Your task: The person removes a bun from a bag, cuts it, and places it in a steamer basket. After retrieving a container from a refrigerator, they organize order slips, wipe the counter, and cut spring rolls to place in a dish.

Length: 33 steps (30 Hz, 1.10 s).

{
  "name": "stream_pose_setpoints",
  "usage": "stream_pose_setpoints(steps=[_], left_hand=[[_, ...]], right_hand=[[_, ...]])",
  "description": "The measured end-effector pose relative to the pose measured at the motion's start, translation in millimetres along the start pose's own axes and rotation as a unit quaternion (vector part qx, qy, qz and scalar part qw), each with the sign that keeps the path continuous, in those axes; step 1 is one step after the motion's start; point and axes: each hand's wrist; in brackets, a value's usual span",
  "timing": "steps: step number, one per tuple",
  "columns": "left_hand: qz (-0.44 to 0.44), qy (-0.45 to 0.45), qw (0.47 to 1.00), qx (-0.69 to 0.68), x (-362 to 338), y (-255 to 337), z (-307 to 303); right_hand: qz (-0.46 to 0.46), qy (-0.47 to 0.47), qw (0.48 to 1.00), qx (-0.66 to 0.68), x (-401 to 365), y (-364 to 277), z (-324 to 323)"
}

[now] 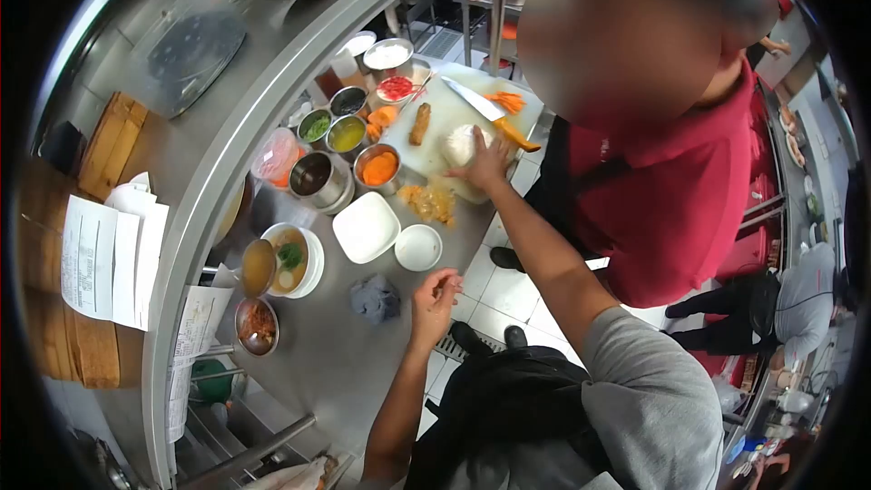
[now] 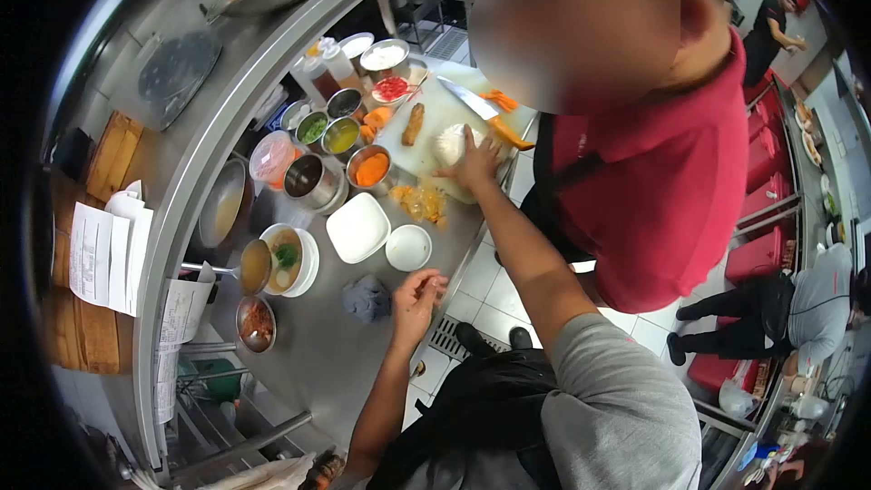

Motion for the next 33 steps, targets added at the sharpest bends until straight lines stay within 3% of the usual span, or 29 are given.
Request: stream_pose_setpoints(steps=[1, 3, 5, 7, 9, 11, 13, 15, 16, 18, 20, 21, 24, 25, 27, 28, 29, 30, 31, 33], left_hand=[[-0.013, -0.005, 1.000, -0.023, -4, -5, 0], [-0.028, -0.001, 0.999, -0.042, -12, -9, -3], [-0.042, 0.005, 0.997, -0.066, -22, -10, -12], [-0.055, 0.029, 0.995, -0.073, -26, -8, -16], [-0.024, 0.019, 0.993, -0.117, -26, -6, -19], [-0.031, 0.038, 0.990, -0.133, -29, 8, -25], [0.057, 0.112, 0.974, 0.188, -37, 16, -37], [0.173, 0.202, 0.864, 0.427, -40, -2, -61], [0.140, 0.210, 0.844, 0.473, -40, -3, -74], [0.112, 0.209, 0.824, 0.515, -41, -17, -94], [0.086, 0.081, 0.833, 0.540, -42, -54, -111], [0.091, 0.077, 0.834, 0.539, -47, -57, -119], [0.070, 0.029, 0.828, 0.555, -74, -52, -119], [0.077, 0.062, 0.806, 0.584, -81, -29, -112], [0.096, 0.085, 0.783, 0.609, -75, 10, -91], [0.081, 0.099, 0.903, 0.410, -73, 25, -71], [0.057, 0.105, 0.975, 0.187, -71, 37, -49], [0.026, 0.074, 0.997, 0.021, -63, 45, -27], [0.027, 0.058, 0.998, 0.010, -54, 41, -8], [0.033, 0.066, 0.964, -0.256, -35, 37, 19]], right_hand=[[0.008, -0.051, 0.997, -0.053, 3, -6, -3], [0.017, -0.065, 0.997, -0.030, 12, 4, 6], [-0.008, -0.007, 0.999, -0.048, 18, 10, 22], [-0.046, -0.026, 0.993, 0.101, 32, 26, 23], [-0.064, -0.048, 0.939, 0.335, 51, 56, 50], [-0.039, -0.163, 0.865, 0.472, -18, 37, -17], [-0.045, -0.219, 0.843, 0.490, -68, 49, -45], [-0.008, -0.334, 0.784, 0.524, -124, 60, -81], [0.027, -0.393, 0.743, 0.541, -144, 73, -88], [0.032, -0.495, 0.721, 0.484, -190, 117, -94], [0.017, -0.549, 0.697, 0.461, -216, 121, -107], [0.015, -0.569, 0.684, 0.456, -223, 122, -109], [-0.019, -0.578, 0.692, 0.431, -232, 110, -121], [-0.015, -0.570, 0.695, 0.439, -233, 103, -126], [-0.067, -0.496, 0.763, 0.408, -231, 87, -132], [-0.063, -0.461, 0.775, 0.428, -231, 78, -131], [-0.114, -0.363, 0.847, 0.372, -228, 86, -104], [-0.160, -0.278, 0.892, 0.319, -231, 75, -108], [-0.180, -0.252, 0.912, 0.268, -232, 58, -122], [-0.218, -0.238, 0.915, 0.242, -228, 51, -115]])
Point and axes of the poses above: each hand's wrist, its own x-axis towards the middle knuckle, its own z-axis out of the palm, y = z × x, and after that the axes turned 9 degrees about z, right-handed
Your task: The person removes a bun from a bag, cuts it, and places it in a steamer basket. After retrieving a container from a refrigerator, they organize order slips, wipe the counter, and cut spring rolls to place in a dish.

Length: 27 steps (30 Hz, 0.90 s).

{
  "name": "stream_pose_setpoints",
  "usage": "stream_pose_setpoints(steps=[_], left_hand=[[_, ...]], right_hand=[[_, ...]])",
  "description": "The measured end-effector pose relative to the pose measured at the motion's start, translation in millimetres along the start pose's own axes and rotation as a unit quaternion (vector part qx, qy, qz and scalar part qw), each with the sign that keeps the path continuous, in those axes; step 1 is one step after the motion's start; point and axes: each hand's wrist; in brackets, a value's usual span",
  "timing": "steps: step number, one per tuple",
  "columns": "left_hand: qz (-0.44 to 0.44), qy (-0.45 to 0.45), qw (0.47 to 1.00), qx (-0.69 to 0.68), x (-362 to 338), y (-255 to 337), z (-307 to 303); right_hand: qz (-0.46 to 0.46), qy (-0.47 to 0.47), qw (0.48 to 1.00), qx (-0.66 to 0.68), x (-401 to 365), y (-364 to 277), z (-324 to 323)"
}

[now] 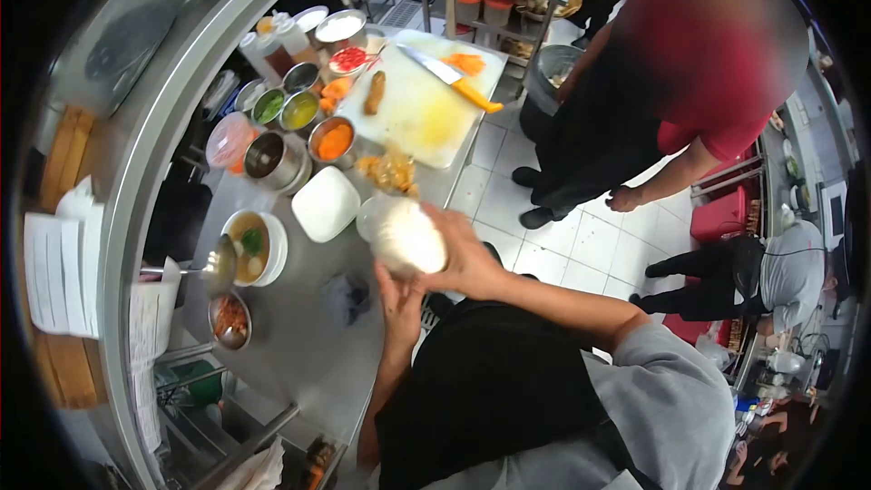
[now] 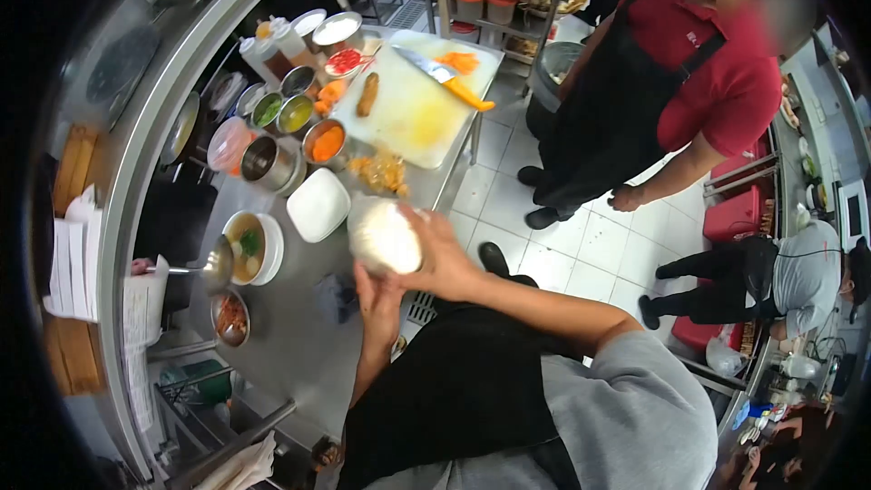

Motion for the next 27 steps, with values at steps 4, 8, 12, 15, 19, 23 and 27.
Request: stream_pose_setpoints(steps=[4, 8, 12, 15, 19, 23, 27], left_hand=[[-0.034, 0.113, 0.993, -0.026, 47, 11, 10], [-0.075, 0.056, 0.991, -0.100, 121, -8, -3], [-0.152, -0.013, 0.988, -0.017, 222, -34, 16], [-0.174, -0.039, 0.980, 0.092, 286, -64, 28], [-0.184, -0.102, 0.964, 0.162, 328, -110, 20], [-0.088, -0.095, 0.923, 0.362, 337, -126, 28], [0.121, 0.004, 0.809, 0.575, 263, -47, 79]], right_hand=[[-0.098, -0.069, 0.992, 0.034, 22, 5, -42], [0.036, 0.034, 0.998, 0.027, 112, 79, -108], [-0.073, 0.147, 0.964, -0.212, 229, 152, -139], [-0.084, 0.139, 0.950, -0.268, 274, 174, -149], [0.021, 0.045, 0.970, -0.238, 297, 175, -159], [0.008, 0.049, 0.989, -0.139, 309, 209, -165], [-0.069, 0.033, 0.994, -0.083, 273, 196, -202]])
Point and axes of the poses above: each hand's wrist, its own x-axis towards the middle knuckle, its own z-axis out of the palm, y = z × x, and after that the axes turned 9 degrees about z, right-handed
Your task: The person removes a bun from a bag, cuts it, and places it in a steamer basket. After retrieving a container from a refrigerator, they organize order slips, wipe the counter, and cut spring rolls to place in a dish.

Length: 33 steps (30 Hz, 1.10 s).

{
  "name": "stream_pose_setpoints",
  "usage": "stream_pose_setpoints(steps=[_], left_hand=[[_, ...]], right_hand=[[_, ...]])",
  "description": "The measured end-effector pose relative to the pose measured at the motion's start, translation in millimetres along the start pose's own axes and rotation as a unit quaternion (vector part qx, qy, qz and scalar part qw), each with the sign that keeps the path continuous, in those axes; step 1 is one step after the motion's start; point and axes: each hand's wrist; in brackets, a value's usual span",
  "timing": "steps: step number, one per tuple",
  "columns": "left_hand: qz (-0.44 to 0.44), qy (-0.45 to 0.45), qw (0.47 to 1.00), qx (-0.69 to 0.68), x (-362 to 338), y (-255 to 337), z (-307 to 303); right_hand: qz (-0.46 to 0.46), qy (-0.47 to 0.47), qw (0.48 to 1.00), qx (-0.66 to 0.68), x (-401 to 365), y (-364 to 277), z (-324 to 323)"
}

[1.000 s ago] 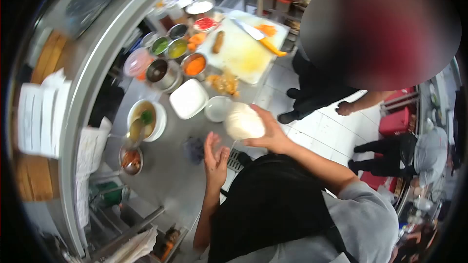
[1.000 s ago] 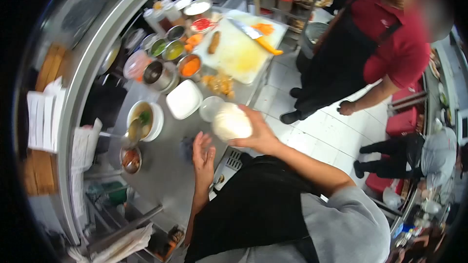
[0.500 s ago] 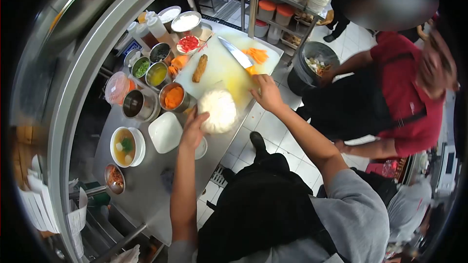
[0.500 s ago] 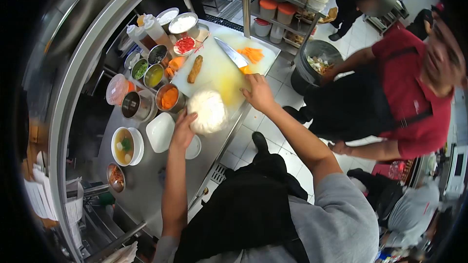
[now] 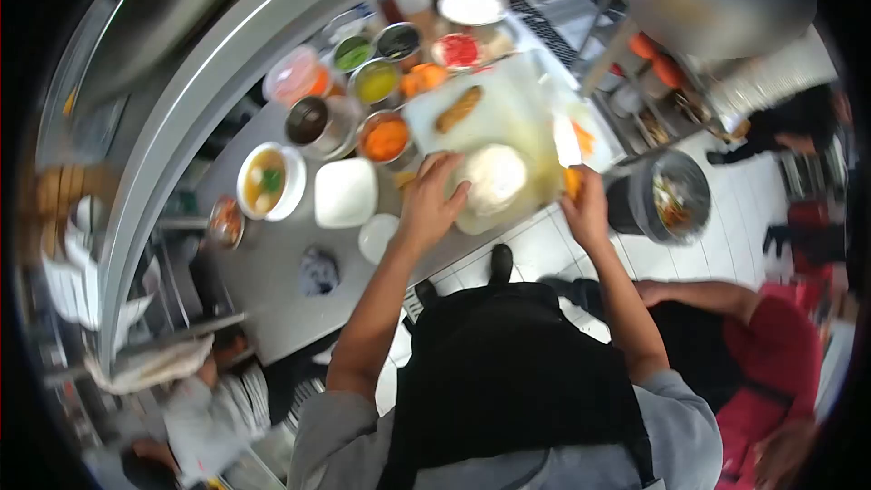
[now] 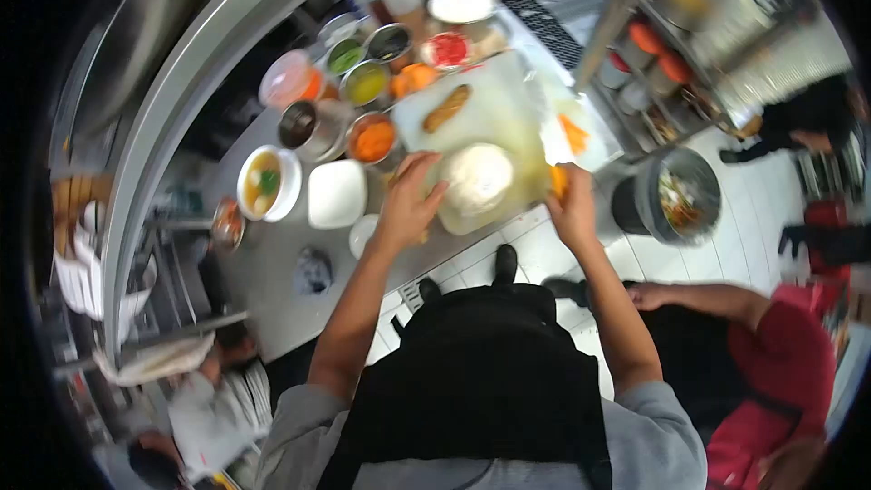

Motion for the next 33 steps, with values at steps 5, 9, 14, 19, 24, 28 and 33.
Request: stream_pose_setpoints(steps=[5, 9, 14, 19, 24, 28, 33], left_hand=[[-0.164, 0.264, 0.888, 0.338, -151, -31, -81], [-0.295, 0.121, 0.827, 0.463, -273, -108, -89], [-0.354, 0.402, 0.835, -0.125, -282, -84, -93], [-0.212, 0.484, 0.710, -0.466, -202, 41, -46], [-0.274, 0.569, 0.659, -0.409, -183, 36, -28], [-0.290, 0.607, 0.613, -0.415, -188, 20, -51], [-0.273, 0.630, 0.643, -0.340, -247, -43, -81]], right_hand=[[-0.138, -0.052, 0.986, 0.082, -36, -12, -25], [-0.222, -0.170, 0.955, 0.102, -42, -56, -14], [-0.294, -0.325, 0.896, 0.070, -41, -111, 50], [-0.374, -0.354, 0.850, 0.107, -73, -180, 117], [-0.407, -0.436, 0.801, 0.041, -85, -181, 117], [-0.416, -0.445, 0.793, 0.011, -71, -164, 87], [-0.328, -0.515, 0.787, -0.090, -19, -127, 1]])
Point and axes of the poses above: each hand's wrist, its own x-axis towards the middle knuckle, its own z-axis out of the palm, y = z × x, and after that the axes turned 9 degrees about z, right-handed
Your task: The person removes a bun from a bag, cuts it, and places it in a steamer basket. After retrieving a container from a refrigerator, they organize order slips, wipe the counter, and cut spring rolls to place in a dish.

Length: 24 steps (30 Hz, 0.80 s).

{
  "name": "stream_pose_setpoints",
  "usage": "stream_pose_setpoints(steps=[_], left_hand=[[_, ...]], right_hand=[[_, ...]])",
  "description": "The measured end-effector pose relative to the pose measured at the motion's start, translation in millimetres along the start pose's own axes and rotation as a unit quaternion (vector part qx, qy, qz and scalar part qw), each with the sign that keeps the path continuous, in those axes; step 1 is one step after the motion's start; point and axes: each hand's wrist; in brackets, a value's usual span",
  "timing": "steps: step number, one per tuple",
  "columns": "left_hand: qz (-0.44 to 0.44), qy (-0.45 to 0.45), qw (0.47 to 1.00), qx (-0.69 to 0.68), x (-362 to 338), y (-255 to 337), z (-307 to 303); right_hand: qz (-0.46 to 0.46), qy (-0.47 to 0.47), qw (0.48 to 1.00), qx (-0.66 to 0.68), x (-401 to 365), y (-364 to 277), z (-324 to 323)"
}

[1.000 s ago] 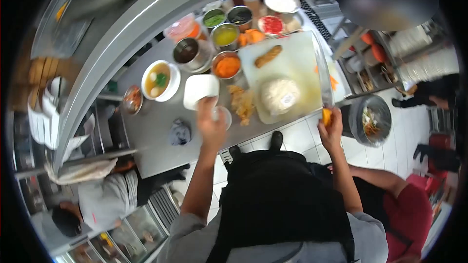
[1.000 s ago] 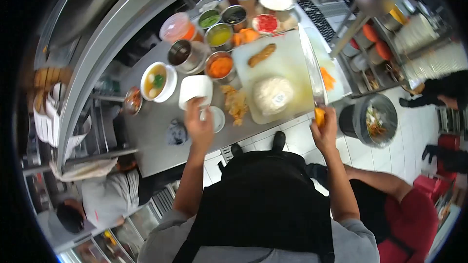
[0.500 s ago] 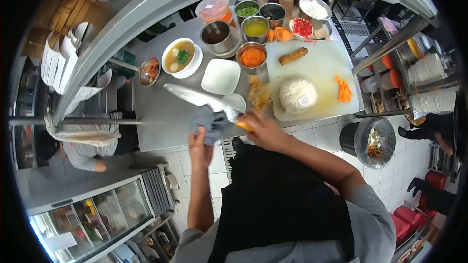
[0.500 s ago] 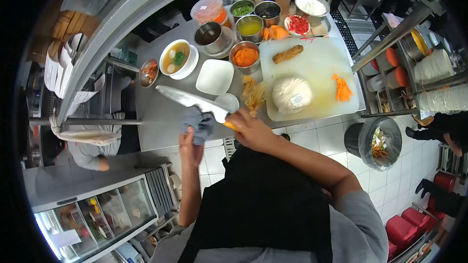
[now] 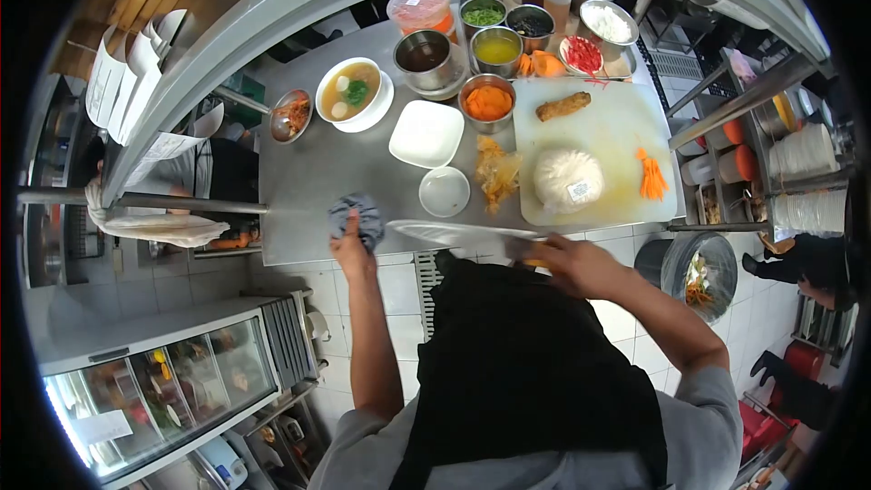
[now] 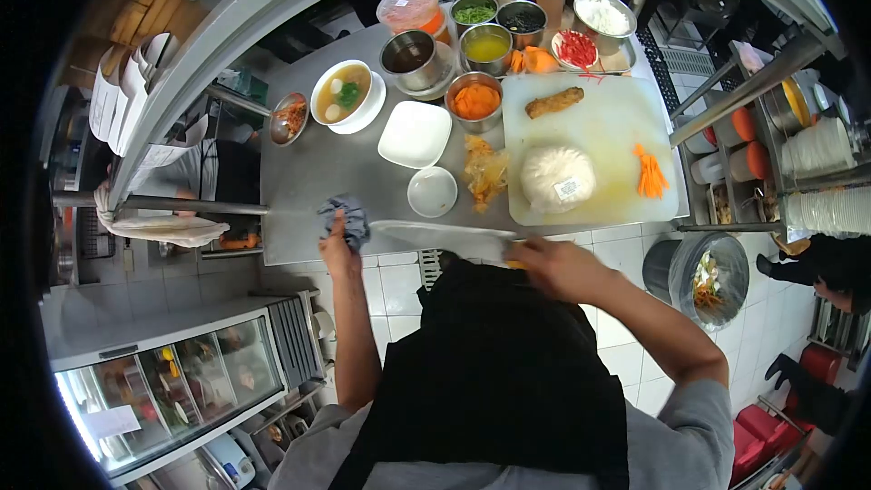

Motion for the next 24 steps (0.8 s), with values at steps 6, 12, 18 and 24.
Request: stream_pose_setpoints(steps=[6, 12, 18, 24], left_hand=[[0.263, -0.087, 0.847, 0.454, 58, -25, -65], [0.157, -0.110, 0.869, 0.455, 145, -13, -17], [-0.044, 0.031, 0.977, 0.206, 241, -31, 39], [-0.008, -0.163, 0.952, 0.258, 166, 69, -252]], right_hand=[[0.131, 0.237, 0.962, 0.017, -82, 64, -37], [0.321, 0.348, 0.878, 0.064, -79, 79, -18], [0.393, 0.424, 0.816, 0.022, -42, 108, 6], [0.478, 0.415, 0.774, 0.020, -6, 113, 19]])
Point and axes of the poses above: each hand's wrist, its own x-axis towards the middle knuckle, its own z-axis out of the palm, y = z × x, and after that the axes turned 9 degrees about z, right-handed
